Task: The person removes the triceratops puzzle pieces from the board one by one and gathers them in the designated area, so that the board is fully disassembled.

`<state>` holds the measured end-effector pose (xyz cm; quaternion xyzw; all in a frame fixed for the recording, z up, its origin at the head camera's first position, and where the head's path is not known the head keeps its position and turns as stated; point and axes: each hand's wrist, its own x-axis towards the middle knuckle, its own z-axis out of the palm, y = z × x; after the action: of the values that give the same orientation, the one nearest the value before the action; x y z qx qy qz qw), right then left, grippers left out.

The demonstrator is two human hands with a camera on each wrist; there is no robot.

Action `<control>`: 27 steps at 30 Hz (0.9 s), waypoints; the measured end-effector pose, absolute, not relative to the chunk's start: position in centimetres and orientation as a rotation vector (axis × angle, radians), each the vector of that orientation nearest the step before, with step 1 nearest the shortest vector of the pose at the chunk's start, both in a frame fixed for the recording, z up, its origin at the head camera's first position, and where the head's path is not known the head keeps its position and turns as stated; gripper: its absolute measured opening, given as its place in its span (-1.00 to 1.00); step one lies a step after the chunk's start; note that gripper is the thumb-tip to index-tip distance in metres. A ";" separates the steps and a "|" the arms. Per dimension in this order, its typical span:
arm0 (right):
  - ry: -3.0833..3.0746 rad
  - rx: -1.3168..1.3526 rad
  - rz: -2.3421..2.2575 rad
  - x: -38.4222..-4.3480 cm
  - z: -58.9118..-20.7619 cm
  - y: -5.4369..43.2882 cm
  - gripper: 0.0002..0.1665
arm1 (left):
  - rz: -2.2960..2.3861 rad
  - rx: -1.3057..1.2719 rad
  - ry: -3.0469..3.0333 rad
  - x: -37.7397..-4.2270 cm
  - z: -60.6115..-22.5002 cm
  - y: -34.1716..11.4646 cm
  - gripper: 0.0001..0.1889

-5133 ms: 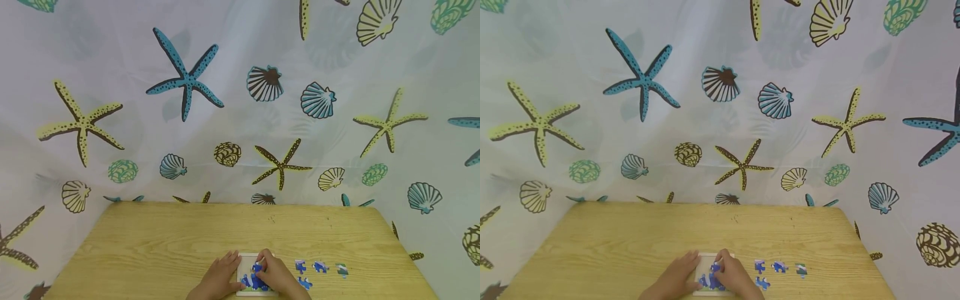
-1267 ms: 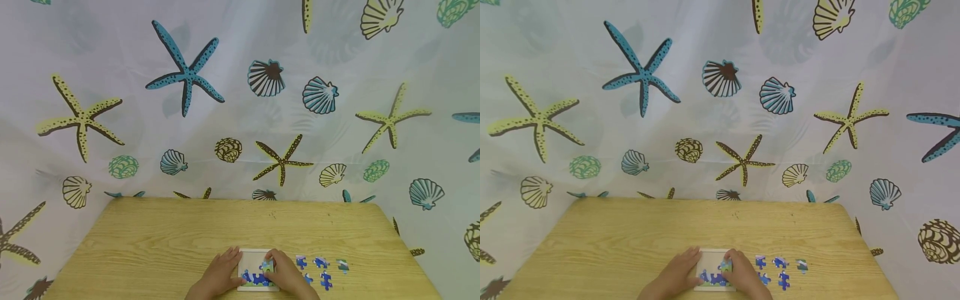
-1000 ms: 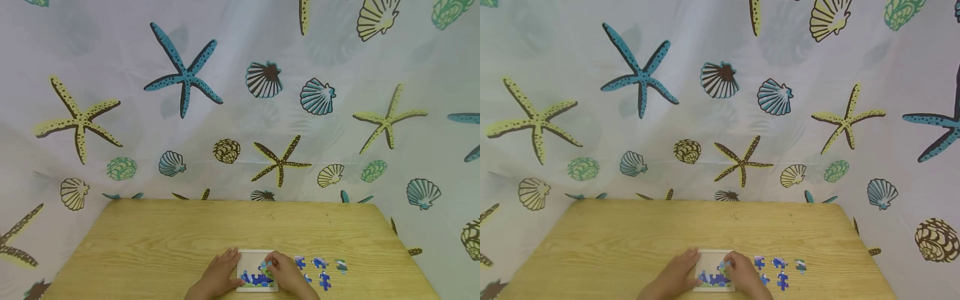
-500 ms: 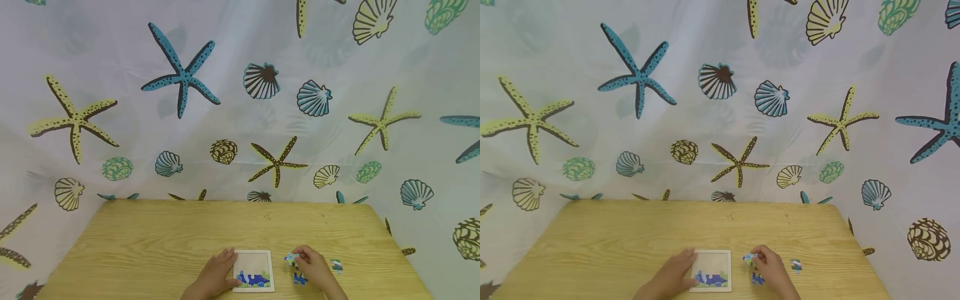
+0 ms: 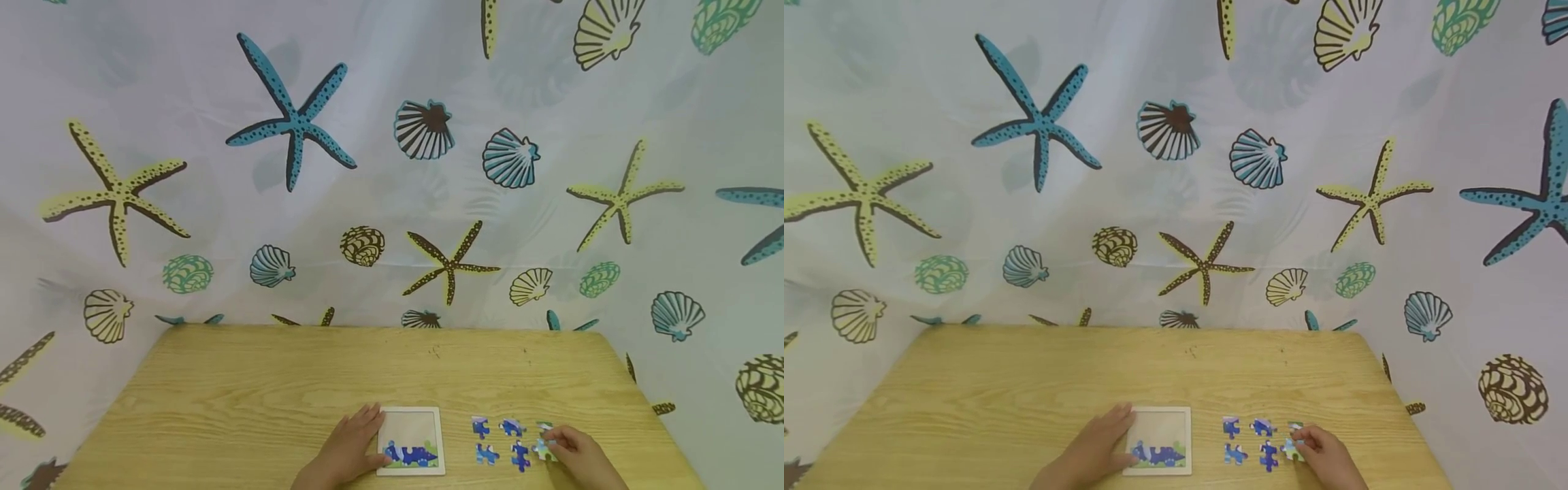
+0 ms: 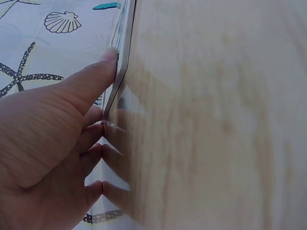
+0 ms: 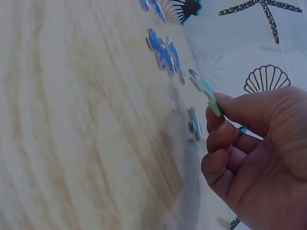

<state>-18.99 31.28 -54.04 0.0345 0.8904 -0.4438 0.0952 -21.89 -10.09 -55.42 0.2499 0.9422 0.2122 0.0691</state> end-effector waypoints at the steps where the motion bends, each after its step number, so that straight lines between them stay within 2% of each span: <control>1: 2.632 0.106 -1.298 -18.9 -54.3 31.7 -0.75 | 0.643 0.753 2.833 -21.8 -55.3 -10.1 -0.17; 12: 2.799 0.200 -1.084 -18.6 -54.8 31.7 -0.89 | 0.618 0.738 2.828 -21.7 -55.0 -10.0 -0.18; 22: 2.842 0.183 -0.995 -18.8 -54.4 31.6 -0.82 | 0.618 0.722 2.834 -21.7 -55.0 -10.1 -0.18; 27: 2.874 0.103 -1.084 -18.7 -52.6 29.0 -0.82 | 0.644 0.731 2.835 -21.5 -55.1 -10.1 -0.19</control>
<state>-18.71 29.01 -52.62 0.0336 0.9346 -0.3525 0.0342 -21.53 -10.15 -55.07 0.2432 0.9432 0.2144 0.0720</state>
